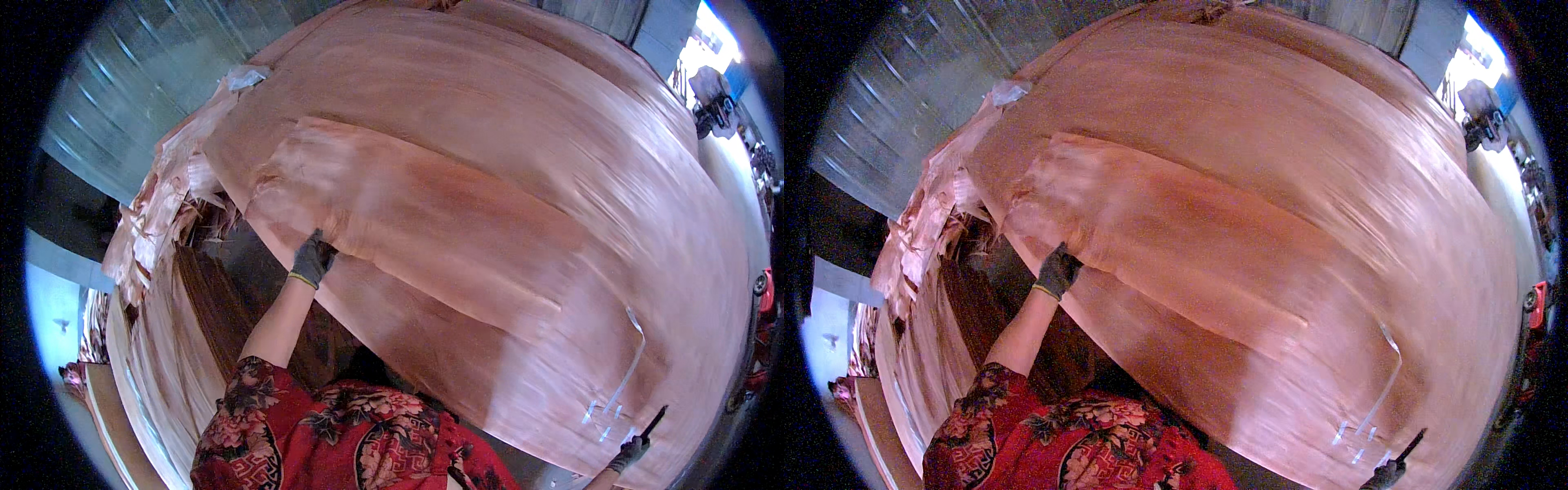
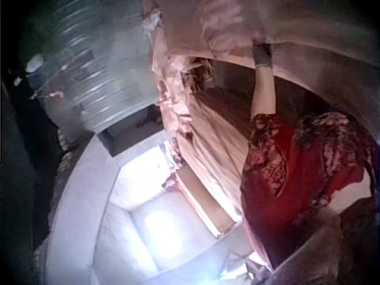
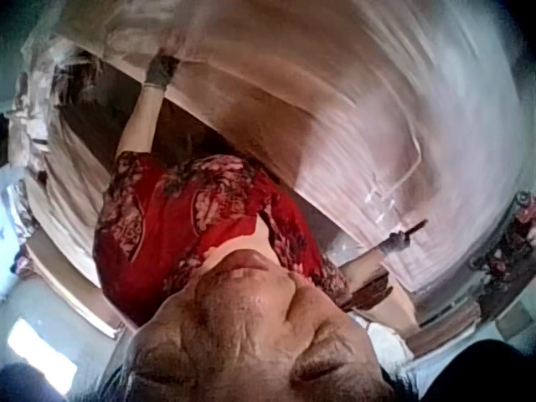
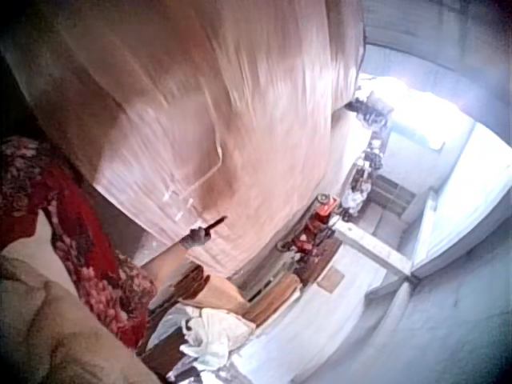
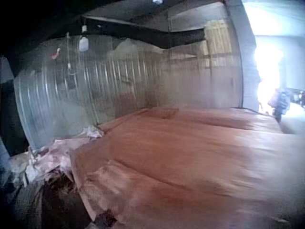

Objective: The person cuts a large sheet of light brown material on a workbench using a utility knife. They measure the material with a tape measure and cut it into smaller rectangular pieces, stacking the cut sections on the table.

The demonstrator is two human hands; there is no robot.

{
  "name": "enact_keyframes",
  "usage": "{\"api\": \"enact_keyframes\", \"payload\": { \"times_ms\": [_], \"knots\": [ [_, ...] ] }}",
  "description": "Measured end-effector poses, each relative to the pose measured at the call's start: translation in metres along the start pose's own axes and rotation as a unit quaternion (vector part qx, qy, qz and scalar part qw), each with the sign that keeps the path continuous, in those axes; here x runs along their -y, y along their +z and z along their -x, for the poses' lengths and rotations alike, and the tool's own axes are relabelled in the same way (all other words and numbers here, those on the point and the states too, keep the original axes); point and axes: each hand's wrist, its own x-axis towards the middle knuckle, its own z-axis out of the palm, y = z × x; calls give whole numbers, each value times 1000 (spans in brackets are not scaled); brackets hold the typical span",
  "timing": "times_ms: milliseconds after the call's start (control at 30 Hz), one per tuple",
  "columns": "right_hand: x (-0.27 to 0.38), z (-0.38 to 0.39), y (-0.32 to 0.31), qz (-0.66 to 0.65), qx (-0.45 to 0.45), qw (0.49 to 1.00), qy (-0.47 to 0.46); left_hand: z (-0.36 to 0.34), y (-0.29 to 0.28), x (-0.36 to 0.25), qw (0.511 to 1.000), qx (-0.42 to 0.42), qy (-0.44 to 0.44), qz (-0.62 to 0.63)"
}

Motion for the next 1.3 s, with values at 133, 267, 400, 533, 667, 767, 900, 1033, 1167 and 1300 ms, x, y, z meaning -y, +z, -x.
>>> {"api": "enact_keyframes", "payload": {
  "times_ms": [133, 267, 400, 533, 667, 767, 900, 1033, 1167, 1300],
  "knots": [
    [58, 71, 3, -301, -26, 951, 62, -19, -24, -24, 997, -18, -39, 67],
    [64, 129, 23, -454, 61, 888, 47, -37, -49, -51, 993, 43, 49, -96],
    [176, 230, 62, -584, 118, 799, 83, -47, -90, -129, 986, -88, 115, -82],
    [283, 316, 99, -600, 212, 769, 61, -67, -144, -199, 988, -56, 111, -88],
    [363, 360, 118, -672, 404, 616, 75, -87, -181, -224, 997, -53, 4, -63],
    [394, 388, 129, -607, 446, 643, 140, -88, -197, -232, 991, -48, -116, -46],
    [397, 414, 162, -344, 422, 838, 27, -84, -212, -241, 961, -18, 72, -266],
    [391, 429, 221, 49, 260, 888, -376, -74, -219, -271, 779, -11, 359, -514],
    [371, 454, 240, 159, 263, 883, -355, -49, -90, -245, 655, -16, 371, -658],
    [377, 451, 248, 89, 206, 892, -394, -61, -3, -220, 433, 212, 455, -749]
  ]
}}
